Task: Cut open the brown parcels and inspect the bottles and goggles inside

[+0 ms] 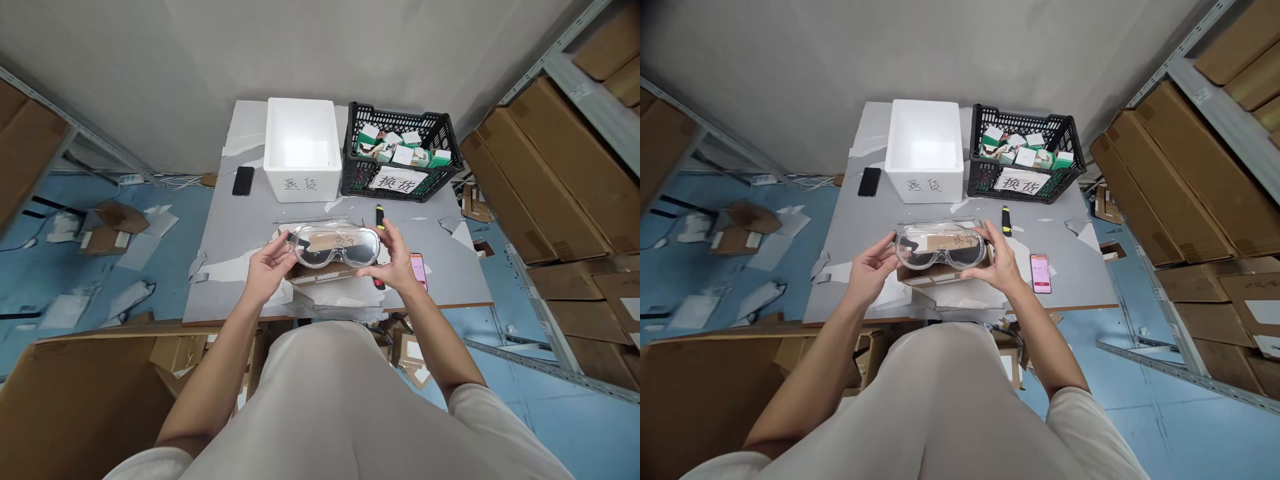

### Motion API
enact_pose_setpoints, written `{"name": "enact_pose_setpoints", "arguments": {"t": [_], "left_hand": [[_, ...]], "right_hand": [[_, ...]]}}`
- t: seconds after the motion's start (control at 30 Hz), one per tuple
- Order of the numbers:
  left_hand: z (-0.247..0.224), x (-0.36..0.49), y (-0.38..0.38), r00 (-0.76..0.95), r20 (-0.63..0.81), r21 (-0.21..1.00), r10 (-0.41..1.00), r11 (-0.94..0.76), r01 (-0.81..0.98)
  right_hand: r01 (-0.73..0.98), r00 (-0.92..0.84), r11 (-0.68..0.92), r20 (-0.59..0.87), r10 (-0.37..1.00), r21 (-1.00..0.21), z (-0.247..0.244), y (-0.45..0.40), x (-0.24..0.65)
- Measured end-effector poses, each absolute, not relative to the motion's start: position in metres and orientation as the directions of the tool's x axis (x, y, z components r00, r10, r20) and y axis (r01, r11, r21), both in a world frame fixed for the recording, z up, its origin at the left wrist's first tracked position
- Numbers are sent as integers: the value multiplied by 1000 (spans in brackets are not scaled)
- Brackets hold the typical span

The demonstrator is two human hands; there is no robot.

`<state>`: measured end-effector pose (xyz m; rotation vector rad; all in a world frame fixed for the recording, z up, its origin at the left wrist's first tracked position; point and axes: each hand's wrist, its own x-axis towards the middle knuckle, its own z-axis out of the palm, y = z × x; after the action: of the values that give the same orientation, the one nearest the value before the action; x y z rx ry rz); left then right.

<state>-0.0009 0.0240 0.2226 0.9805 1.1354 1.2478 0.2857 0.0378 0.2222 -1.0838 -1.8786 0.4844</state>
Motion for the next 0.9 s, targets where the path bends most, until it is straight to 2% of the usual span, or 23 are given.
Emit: {"name": "enact_pose_setpoints", "arguments": {"t": [0.4, 0.5, 0.6, 0.7, 0.9], "left_hand": [[219, -1, 24, 16, -141, 971, 990, 141, -193], [218, 1, 26, 0, -171, 967, 985, 168, -193], [215, 3, 30, -27, -217, 957, 976, 207, -202], [211, 4, 36, -41, -235, 955, 971, 223, -198], [203, 3, 48, 2, -247, 961, 969, 246, -127]], "right_hand": [[538, -248, 542, 494, 834, -645, 222, 41, 284], [565, -343, 583, 476, 810, -585, 229, 44, 286], [587, -499, 629, 384, 777, -510, 239, 48, 288], [606, -555, 637, 320, 768, -476, 246, 53, 288], [575, -540, 605, 300, 786, -551, 267, 98, 294]]}}
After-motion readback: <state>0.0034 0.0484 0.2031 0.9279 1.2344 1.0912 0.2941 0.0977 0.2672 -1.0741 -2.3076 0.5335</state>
